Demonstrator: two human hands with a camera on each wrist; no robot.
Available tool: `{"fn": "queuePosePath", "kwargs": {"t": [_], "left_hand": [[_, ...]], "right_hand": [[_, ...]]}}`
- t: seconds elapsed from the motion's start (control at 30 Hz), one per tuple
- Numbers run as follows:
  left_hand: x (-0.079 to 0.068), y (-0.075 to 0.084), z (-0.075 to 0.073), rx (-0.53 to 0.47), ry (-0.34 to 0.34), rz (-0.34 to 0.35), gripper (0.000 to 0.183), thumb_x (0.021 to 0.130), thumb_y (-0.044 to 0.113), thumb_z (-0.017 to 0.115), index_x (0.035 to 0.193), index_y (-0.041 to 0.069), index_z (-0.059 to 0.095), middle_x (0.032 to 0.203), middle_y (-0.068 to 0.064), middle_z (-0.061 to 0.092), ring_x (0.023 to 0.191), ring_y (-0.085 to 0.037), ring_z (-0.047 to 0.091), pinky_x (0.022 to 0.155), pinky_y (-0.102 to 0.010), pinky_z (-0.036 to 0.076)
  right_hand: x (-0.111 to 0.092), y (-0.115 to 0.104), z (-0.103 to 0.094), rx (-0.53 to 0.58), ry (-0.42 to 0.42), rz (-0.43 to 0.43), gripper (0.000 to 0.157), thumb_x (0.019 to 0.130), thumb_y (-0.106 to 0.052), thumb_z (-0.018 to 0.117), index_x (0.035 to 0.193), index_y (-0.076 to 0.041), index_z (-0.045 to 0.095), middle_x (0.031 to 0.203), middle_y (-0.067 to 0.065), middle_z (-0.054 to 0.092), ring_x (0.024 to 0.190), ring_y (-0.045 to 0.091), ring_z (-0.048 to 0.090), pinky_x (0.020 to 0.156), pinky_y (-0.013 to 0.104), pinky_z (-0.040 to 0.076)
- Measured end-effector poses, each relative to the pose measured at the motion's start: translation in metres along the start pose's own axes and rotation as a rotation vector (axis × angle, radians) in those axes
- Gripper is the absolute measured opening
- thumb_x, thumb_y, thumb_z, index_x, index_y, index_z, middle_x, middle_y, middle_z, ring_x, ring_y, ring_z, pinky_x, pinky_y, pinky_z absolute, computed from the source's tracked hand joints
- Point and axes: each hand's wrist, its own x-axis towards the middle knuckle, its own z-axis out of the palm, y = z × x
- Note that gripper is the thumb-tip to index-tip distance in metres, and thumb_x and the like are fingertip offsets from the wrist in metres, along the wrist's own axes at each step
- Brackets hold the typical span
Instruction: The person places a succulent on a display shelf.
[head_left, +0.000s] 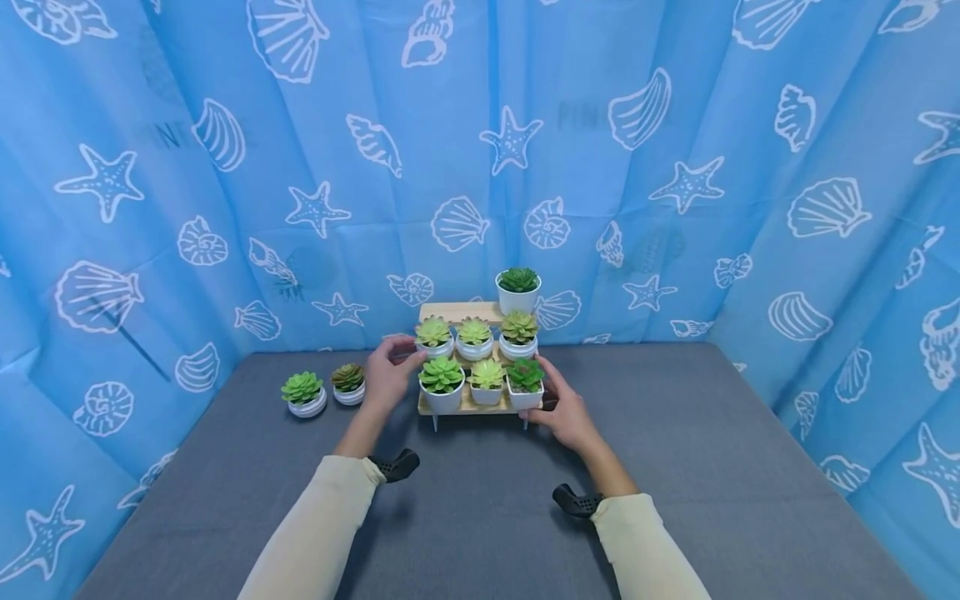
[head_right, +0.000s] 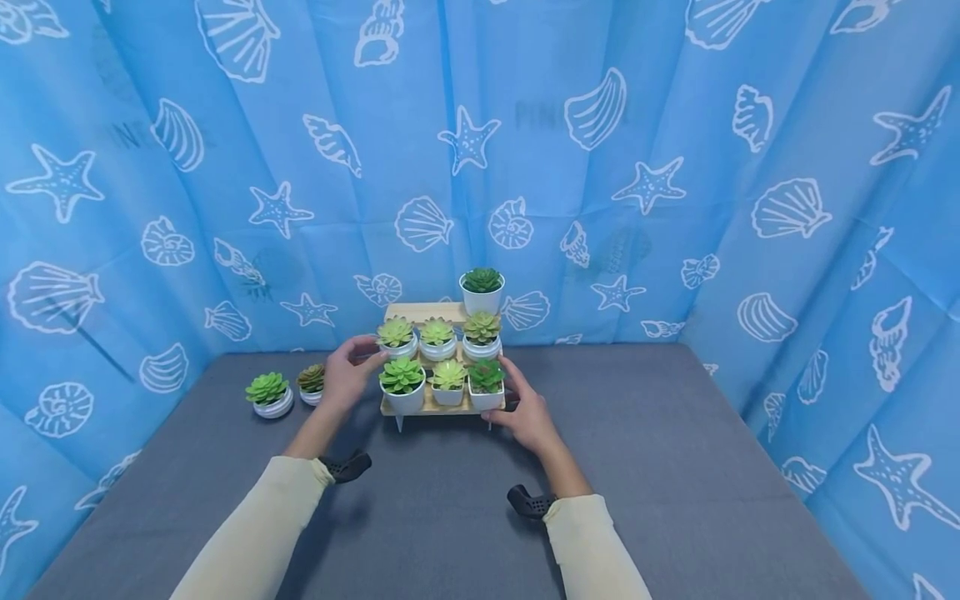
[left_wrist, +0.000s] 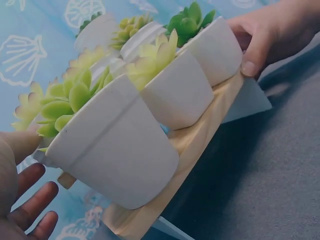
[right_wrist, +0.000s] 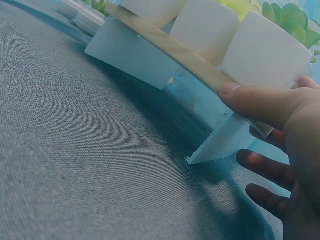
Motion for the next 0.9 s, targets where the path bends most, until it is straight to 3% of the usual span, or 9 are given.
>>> {"fn": "queuePosePath", "kwargs": {"t": [0.3,0.9], "left_hand": [[-0.005,-0.007,-0.002,-0.014,0.037,0.001,0.031,0.090,0.022,0.071,0.116,0.006,0.064,0.116,-0.011,0.064,0.111,-0.027,0.058,0.094,-0.042,0.047],[-0.026,-0.026,-0.023,-0.022,0.129,-0.055,0.026,0.092,0.018,0.068,0.112,0.003,0.066,0.113,-0.014,0.064,0.105,-0.028,0.057,0.088,-0.044,0.046]], "right_hand": [[0.000,-0.001,0.001,-0.007,-0.003,0.012,0.096,0.077,-0.010,0.083,0.154,-0.027,0.027,0.130,0.018,0.059,0.108,0.032,0.061,0.089,0.051,0.048],[0.000,-0.001,0.000,-0.001,-0.005,0.001,0.095,0.078,-0.010,0.082,0.154,-0.026,0.026,0.131,0.019,0.058,0.108,0.034,0.060,0.088,0.052,0.048]]}}
